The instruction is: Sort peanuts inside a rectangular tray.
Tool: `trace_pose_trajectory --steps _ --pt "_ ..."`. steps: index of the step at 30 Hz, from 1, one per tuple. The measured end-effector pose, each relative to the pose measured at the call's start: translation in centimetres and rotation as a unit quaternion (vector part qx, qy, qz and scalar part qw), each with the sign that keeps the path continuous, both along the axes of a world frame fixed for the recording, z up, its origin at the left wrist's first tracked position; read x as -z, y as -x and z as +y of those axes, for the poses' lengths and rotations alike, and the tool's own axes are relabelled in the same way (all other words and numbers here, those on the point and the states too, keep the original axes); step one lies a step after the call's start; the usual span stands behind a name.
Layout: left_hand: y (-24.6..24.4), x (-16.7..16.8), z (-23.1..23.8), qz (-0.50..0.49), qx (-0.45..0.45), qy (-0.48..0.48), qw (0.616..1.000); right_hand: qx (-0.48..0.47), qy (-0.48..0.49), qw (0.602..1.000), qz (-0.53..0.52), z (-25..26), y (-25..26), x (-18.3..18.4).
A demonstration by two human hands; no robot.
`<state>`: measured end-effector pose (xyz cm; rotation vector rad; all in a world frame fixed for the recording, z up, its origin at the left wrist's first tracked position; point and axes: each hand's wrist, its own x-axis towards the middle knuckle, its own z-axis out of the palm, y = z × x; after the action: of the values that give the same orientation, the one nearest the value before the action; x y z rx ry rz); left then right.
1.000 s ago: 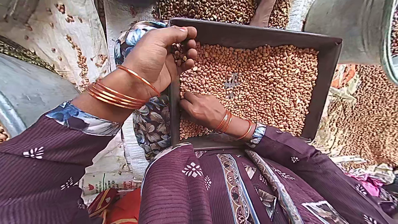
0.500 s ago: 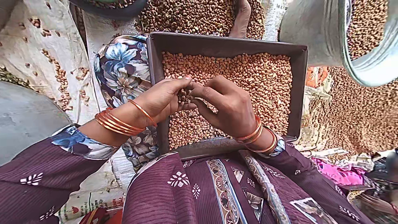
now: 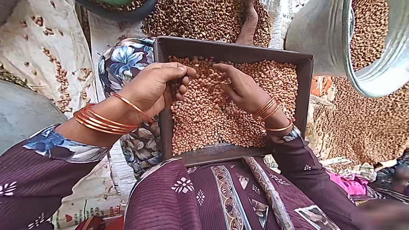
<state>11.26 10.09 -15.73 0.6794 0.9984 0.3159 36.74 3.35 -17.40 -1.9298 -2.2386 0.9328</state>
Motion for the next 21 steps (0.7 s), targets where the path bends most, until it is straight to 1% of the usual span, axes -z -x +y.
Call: trace_pose_trajectory --steps 1,2,3,4,5,6,7,8,9,10,11,12,13,14,15,16,17,18,19,20,21 --pt "0.2 0.0 0.2 -0.009 -0.007 -0.006 1.0 0.001 -0.034 0.999 0.017 -0.1 -0.3 -0.4" --pt "0.4 0.0 0.4 -0.014 -0.015 -0.011 1.0 0.023 -0.062 0.998 -0.016 -0.3 -0.7 -1.1" --pt "0.5 -0.2 0.6 -0.015 -0.023 -0.015 1.0 0.058 -0.063 0.993 -0.079 -0.6 -1.1 -1.8" --pt "0.6 -0.3 0.7 -0.015 -0.027 -0.019 0.999 0.097 -0.031 0.983 -0.15 -1.0 -1.3 -2.3" --pt "0.6 -0.5 0.9 -0.015 -0.031 -0.022 0.999 0.127 0.035 0.968 -0.214 -1.3 -1.3 -2.6" --pt "0.7 -0.5 1.1 -0.017 -0.03 -0.025 0.999 0.138 0.097 0.953 -0.251 -1.8 -0.9 -2.6" --pt "0.7 -0.5 1.2 -0.019 -0.028 -0.028 0.999 0.124 0.13 0.952 -0.247 -2.8 -0.2 -2.4" --pt "0.7 -0.5 1.2 -0.02 -0.028 -0.029 0.999 0.088 0.133 0.965 -0.209 -3.7 0.4 -2.0" --pt "0.7 -0.4 1.2 -0.018 -0.029 -0.027 0.999 0.037 0.107 0.985 -0.134 -4.6 0.7 -1.8" --pt "0.7 -0.3 1.2 -0.013 -0.031 -0.024 0.999 -0.01 0.064 0.997 -0.028 -5.1 0.9 -1.6" --pt "0.7 -0.3 1.1 -0.005 -0.031 -0.023 0.999 -0.044 0.021 0.997 0.06 -5.2 1.0 -1.4" --pt "0.6 -0.2 1.0 0.001 -0.03 -0.024 0.999 -0.056 -0.021 0.994 0.092 -5.0 1.2 -1.6" --pt "0.6 -0.3 0.9 0.007 -0.03 -0.027 0.999 -0.046 -0.066 0.994 0.072 -5.0 1.2 -2.3" --pt "0.5 -0.3 0.8 0.011 -0.029 -0.03 0.999 -0.023 -0.1 0.995 0.019 -5.3 0.9 -3.0" --pt "0.4 -0.3 0.8 0.011 -0.031 -0.033 0.999 0.005 -0.106 0.993 -0.054 -5.5 0.5 -3.6" --pt "0.4 -0.3 0.8 0.01 -0.031 -0.037 0.999 0.033 -0.078 0.989 -0.124 -5.8 0.1 -4.0" --pt "0.4 -0.4 0.8 0.01 -0.028 -0.039 0.999 0.06 -0.018 0.982 -0.18 -6.1 -0.1 -4.1" --pt "0.4 -0.4 0.8 0.01 -0.027 -0.04 0.999 0.08 0.064 0.97 -0.22 -6.4 0.0 -4.0" --pt "0.4 -0.4 0.8 0.01 -0.024 -0.041 0.999 0.079 0.145 0.958 -0.235 -6.6 0.2 -3.5" --pt "0.4 -0.3 0.7 0.012 -0.02 -0.042 0.999 0.045 0.217 0.95 -0.218 -6.8 0.6 -3.1" --pt "0.3 -0.3 0.7 0.015 -0.02 -0.041 0.999 -0.02 0.256 0.952 -0.164 -7.1 1.0 -2.7"
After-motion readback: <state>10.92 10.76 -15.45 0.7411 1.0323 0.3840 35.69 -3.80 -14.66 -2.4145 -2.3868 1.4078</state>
